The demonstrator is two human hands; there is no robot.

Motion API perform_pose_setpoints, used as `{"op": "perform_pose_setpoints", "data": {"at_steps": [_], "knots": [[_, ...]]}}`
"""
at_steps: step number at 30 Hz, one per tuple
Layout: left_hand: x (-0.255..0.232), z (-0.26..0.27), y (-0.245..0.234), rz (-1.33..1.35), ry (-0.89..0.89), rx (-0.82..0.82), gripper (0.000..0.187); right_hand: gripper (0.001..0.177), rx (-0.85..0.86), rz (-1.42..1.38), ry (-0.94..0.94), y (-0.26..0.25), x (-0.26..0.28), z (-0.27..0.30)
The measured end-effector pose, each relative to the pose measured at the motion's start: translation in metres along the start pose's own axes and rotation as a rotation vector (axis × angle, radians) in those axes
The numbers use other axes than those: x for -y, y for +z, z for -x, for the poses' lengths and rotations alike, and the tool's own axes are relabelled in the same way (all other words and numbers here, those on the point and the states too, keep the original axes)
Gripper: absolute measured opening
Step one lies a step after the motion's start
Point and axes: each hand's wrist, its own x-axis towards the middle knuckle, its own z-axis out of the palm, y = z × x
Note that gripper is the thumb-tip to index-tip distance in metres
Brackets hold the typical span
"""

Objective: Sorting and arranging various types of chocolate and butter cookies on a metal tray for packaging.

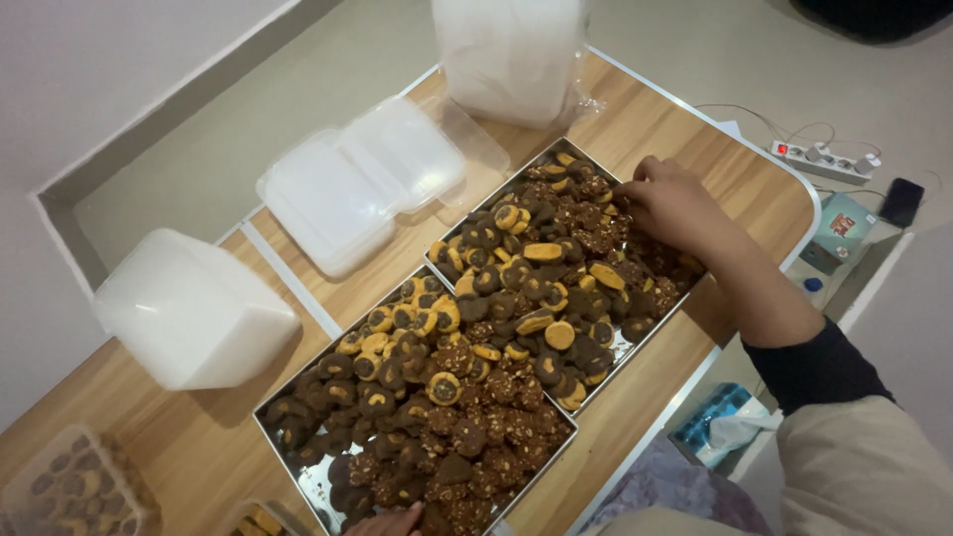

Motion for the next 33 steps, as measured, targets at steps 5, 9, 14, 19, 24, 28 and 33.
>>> {"op": "perform_pose_setpoints", "data": {"at_steps": [5, 9, 14, 19, 24, 28, 33], "knots": [[-0.001, 0.005, 0.031, 0.090, 0.017, -0.448, 0.068, 0.044, 0.050, -0.005, 0.032, -0.008, 0.012, 0.001], [-0.009, 0.014, 0.004, 0.020, -0.010, -0.115, 0.075, 0.036, 0.036, -0.024, 0.033, -0.015, 0.010, 0.006], [0.004, -0.002, 0.037, 0.053, 0.011, -0.363, 0.067, 0.020, 0.187, -0.018, 0.148, -0.034, 0.020, 0.015], [0.000, 0.004, 0.037, 0.065, 0.022, -0.327, 0.064, 0.024, 0.413, 0.043, 0.321, -0.063, 0.048, 0.018], [-0.008, -0.017, 0.073, 0.199, -0.035, -0.972, 0.061, 0.019, 0.335, 0.043, 0.257, -0.046, 0.039, 0.016], [-0.015, -0.010, 0.075, 0.249, 0.043, -1.186, 0.056, 0.018, 0.324, -0.007, 0.224, -0.049, 0.043, 0.016], [-0.007, -0.007, 0.068, 0.206, 0.157, -1.025, 0.057, 0.018, 0.325, 0.083, 0.155, -0.040, 0.038, 0.014]]}}
